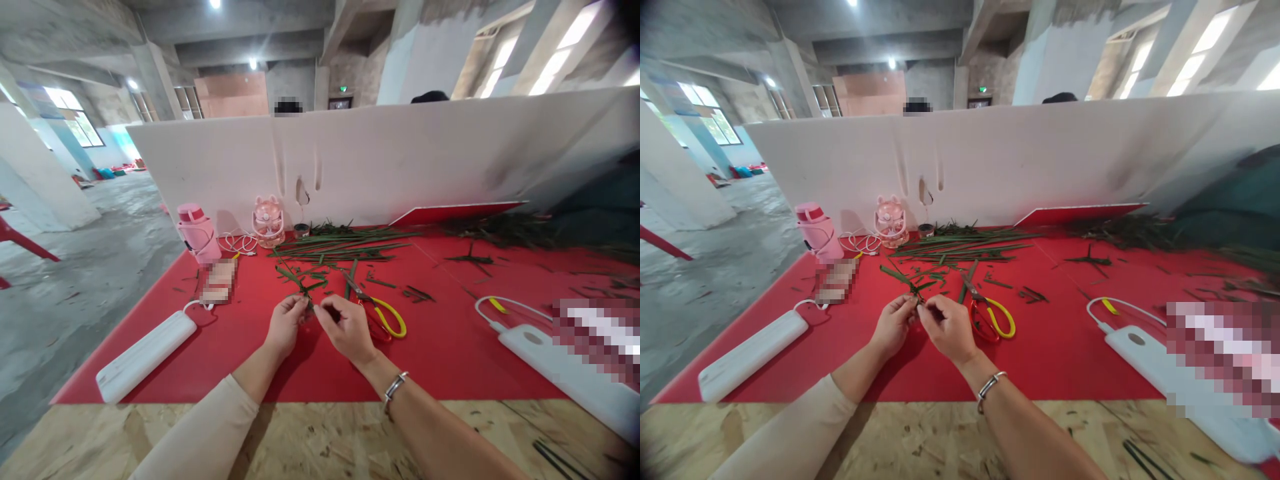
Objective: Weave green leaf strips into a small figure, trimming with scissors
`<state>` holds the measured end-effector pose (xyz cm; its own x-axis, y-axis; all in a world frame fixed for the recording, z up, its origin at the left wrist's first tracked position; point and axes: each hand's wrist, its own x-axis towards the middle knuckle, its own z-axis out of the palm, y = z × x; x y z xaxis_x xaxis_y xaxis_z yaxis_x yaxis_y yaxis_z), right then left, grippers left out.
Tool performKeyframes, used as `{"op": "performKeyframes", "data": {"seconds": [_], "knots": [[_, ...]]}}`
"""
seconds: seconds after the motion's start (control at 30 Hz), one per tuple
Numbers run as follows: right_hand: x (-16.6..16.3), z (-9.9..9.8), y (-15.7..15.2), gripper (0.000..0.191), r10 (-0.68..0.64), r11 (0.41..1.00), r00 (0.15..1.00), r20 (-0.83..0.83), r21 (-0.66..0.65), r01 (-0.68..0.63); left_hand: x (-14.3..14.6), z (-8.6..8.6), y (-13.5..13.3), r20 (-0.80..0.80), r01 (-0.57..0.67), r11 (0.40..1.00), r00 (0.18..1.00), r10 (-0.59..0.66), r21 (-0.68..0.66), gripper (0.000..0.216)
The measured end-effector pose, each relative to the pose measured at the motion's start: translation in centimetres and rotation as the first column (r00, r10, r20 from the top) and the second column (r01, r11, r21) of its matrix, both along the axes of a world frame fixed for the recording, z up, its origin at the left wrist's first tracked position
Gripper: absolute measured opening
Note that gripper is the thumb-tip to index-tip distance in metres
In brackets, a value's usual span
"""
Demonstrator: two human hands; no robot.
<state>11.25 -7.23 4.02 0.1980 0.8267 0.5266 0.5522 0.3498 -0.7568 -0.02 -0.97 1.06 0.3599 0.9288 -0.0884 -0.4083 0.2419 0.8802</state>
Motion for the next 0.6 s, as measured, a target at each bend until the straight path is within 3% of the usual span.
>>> {"op": "performKeyframes", "data": {"seconds": [0.17,0.3,0.4,0.53,0.6], "knots": [[0.6,-0.7,0.8,0.022,-0.01,0.994,0.97,-0.245,-0.104,-0.016,0.0,-0.3,0.1,-0.185,-0.078,0.983,0.977,0.109,0.166,0.024],[0.6,-2.2,1.6,0.035,0.008,0.968,0.883,-0.47,-0.219,-0.125,-0.5,-0.2,0.2,-0.269,-0.212,0.908,0.909,0.319,0.362,0.011],[0.8,-2.1,1.7,0.042,-0.008,0.959,0.871,-0.491,-0.25,-0.132,-0.8,-0.2,0.3,-0.275,-0.242,0.864,0.88,0.387,0.442,0.011],[3.8,0.0,1.4,0.039,-0.15,0.987,0.915,-0.374,-0.11,0.117,-0.8,-0.6,0.7,-0.26,-0.261,0.886,0.89,0.375,0.383,0.012],[6.4,0.9,1.1,0.039,-0.316,0.947,0.911,-0.267,-0.155,0.283,-0.6,-0.9,0.9,-0.281,-0.245,0.912,0.896,0.342,0.329,0.014]]}}
